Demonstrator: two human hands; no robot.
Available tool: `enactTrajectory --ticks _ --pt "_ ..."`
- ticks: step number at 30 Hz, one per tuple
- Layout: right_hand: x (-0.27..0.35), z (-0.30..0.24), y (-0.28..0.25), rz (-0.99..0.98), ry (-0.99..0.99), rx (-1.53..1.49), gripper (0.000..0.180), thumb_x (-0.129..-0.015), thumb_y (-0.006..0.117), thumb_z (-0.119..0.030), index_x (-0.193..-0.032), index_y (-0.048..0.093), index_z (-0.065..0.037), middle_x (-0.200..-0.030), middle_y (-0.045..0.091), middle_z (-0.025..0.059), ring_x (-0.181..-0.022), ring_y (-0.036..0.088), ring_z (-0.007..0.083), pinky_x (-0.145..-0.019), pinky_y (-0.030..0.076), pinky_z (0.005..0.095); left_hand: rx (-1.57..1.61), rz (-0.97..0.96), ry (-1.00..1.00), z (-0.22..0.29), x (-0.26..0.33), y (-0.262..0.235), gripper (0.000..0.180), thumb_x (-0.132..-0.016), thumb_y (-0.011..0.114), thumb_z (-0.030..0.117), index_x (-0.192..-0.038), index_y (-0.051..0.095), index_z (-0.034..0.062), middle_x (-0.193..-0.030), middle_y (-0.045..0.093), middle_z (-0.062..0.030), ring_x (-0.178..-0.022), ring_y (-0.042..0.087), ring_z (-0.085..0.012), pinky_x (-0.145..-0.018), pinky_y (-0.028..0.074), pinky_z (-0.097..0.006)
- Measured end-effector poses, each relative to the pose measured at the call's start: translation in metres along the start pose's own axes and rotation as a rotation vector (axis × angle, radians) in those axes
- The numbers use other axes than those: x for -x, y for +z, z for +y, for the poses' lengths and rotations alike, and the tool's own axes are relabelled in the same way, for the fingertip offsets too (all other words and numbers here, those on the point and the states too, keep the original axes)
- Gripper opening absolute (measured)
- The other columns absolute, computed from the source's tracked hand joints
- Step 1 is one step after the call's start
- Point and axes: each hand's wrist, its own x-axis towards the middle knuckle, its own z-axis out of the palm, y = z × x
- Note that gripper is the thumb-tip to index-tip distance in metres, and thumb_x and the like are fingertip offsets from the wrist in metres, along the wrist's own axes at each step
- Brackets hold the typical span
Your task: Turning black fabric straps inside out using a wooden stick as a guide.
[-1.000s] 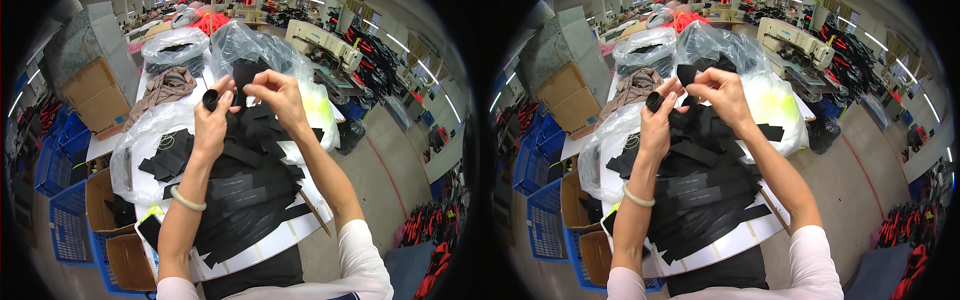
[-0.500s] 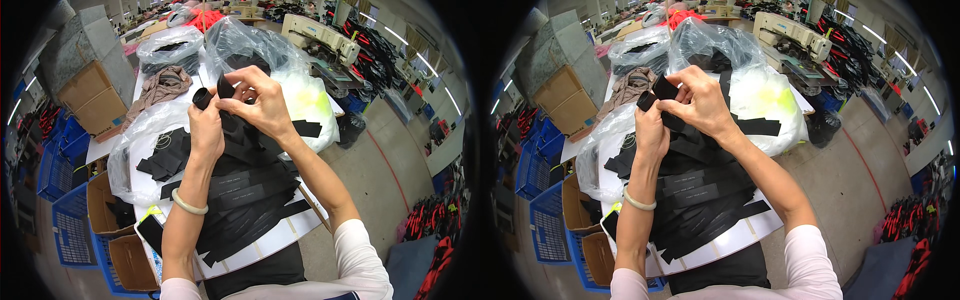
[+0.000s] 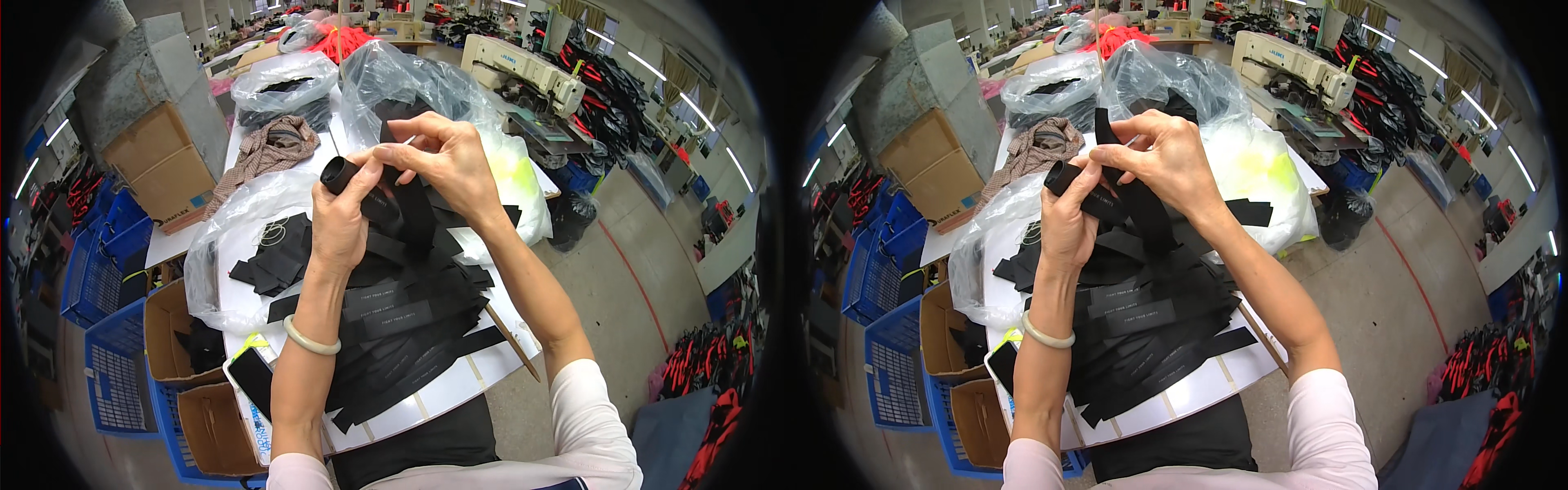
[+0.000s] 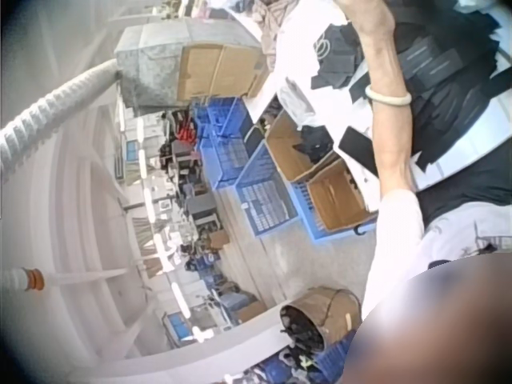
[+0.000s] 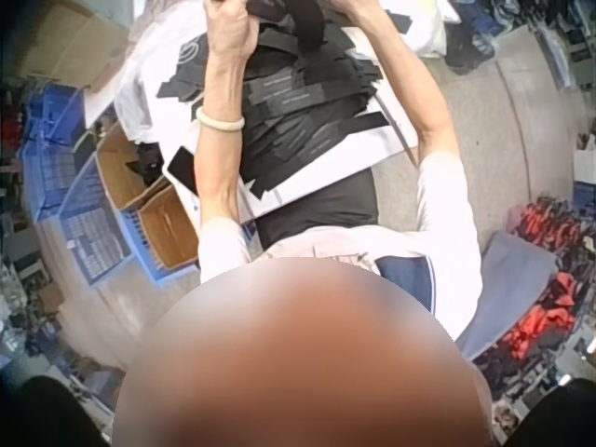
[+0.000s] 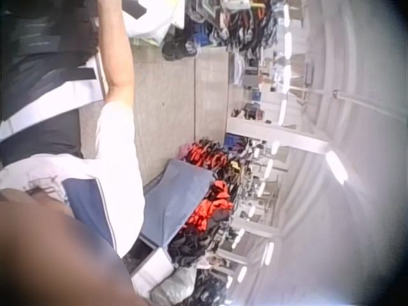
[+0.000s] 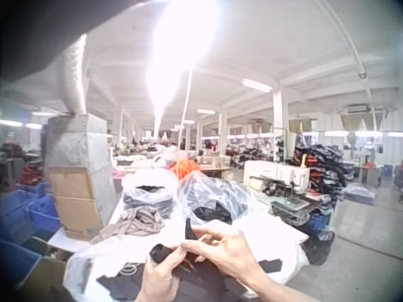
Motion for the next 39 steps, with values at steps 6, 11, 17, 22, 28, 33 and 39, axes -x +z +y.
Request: enactTrajectory --ticks 6,11,17,22,28,33,39 --pt "0.007 -0.007 -0.001 -0.024 0.029 -0.003 0.038 -0.074 0.076 -0.018 -0.096 0.066 0.011 -0.084 0.066 0.0153 -0.067 0.065 0.0142 -0.052 0.054 0.0236 -0.199 0.012 0.052 0.008 0.009 0.004 0.020 -0.092 0.056 0.015 -0.096 0.067 -0.0010 -0.077 0.063 -0.0032 -0.069 0.054 -0.0085 -0.065 0.041 -0.022" --pt "0.011 -0.019 -0.007 -0.068 0.091 -0.075 0.039 -0.075 0.076 -0.019 -0.096 0.065 0.012 -0.077 0.068 0.0137 -0.064 0.064 0.0122 -0.052 0.053 0.0227 -0.353 0.005 0.118 0.019 0.019 0.015 0.020 -0.092 0.056 0.015 -0.093 0.066 -0.0029 -0.075 0.062 -0.0039 -0.065 0.054 -0.0093 -0.062 0.041 -0.022" --pt "0.018 -0.036 -0.004 -0.095 0.073 -0.099 0.036 -0.076 0.074 -0.024 -0.093 0.068 0.008 -0.076 0.068 0.0138 -0.061 0.064 0.0130 -0.054 0.054 0.0234 -0.670 0.125 0.296 0.036 0.036 0.033 0.019 -0.091 0.055 0.013 -0.092 0.065 -0.0044 -0.073 0.059 0.0005 -0.067 0.048 -0.0047 -0.060 0.037 -0.021" --pt "0.027 -0.047 0.002 -0.084 0.078 -0.142 0.026 -0.078 0.070 -0.020 -0.084 0.070 0.006 -0.068 0.066 0.0105 -0.057 0.063 0.0123 -0.052 0.053 0.0237 -0.851 0.258 0.503 0.036 0.044 0.039 0.012 -0.087 0.057 0.006 -0.081 0.056 -0.0043 -0.060 0.053 -0.0095 -0.054 0.050 -0.0124 -0.052 0.039 -0.028" --pt "0.028 -0.020 -0.004 0.348 0.010 0.108 0.022 -0.077 0.057 -0.011 -0.063 0.057 0.007 -0.053 0.057 0.0099 -0.053 0.054 0.0096 -0.050 0.043 0.0299 -1.373 0.436 0.618 0.036 0.042 0.035 0.012 -0.077 0.061 0.004 -0.083 0.052 -0.0026 -0.070 0.059 -0.0207 -0.065 0.058 -0.0411 -0.060 0.044 -0.043" --pt "0.050 -0.006 0.015 0.305 0.083 -0.286 0.020 -0.084 0.056 -0.013 -0.074 0.053 0.004 -0.061 0.055 0.0047 -0.055 0.047 0.0086 -0.052 0.040 0.0276 -0.843 0.362 0.065 0.010 0.034 0.026 0.030 -0.096 0.045 0.018 -0.083 0.057 -0.0056 -0.066 0.063 -0.0130 -0.048 0.060 -0.0175 -0.043 0.048 -0.029" --pt "0.070 -0.014 -0.007 0.145 0.310 -0.471 0.015 -0.092 0.053 -0.015 -0.087 0.050 -0.001 -0.068 0.062 0.0116 -0.049 0.059 0.0113 -0.041 0.048 0.0231 -0.523 0.333 -0.152 0.004 0.056 0.032 0.019 -0.092 0.055 0.014 -0.085 0.057 -0.0043 -0.072 0.063 -0.0049 -0.056 0.055 -0.0091 -0.054 0.047 -0.026"
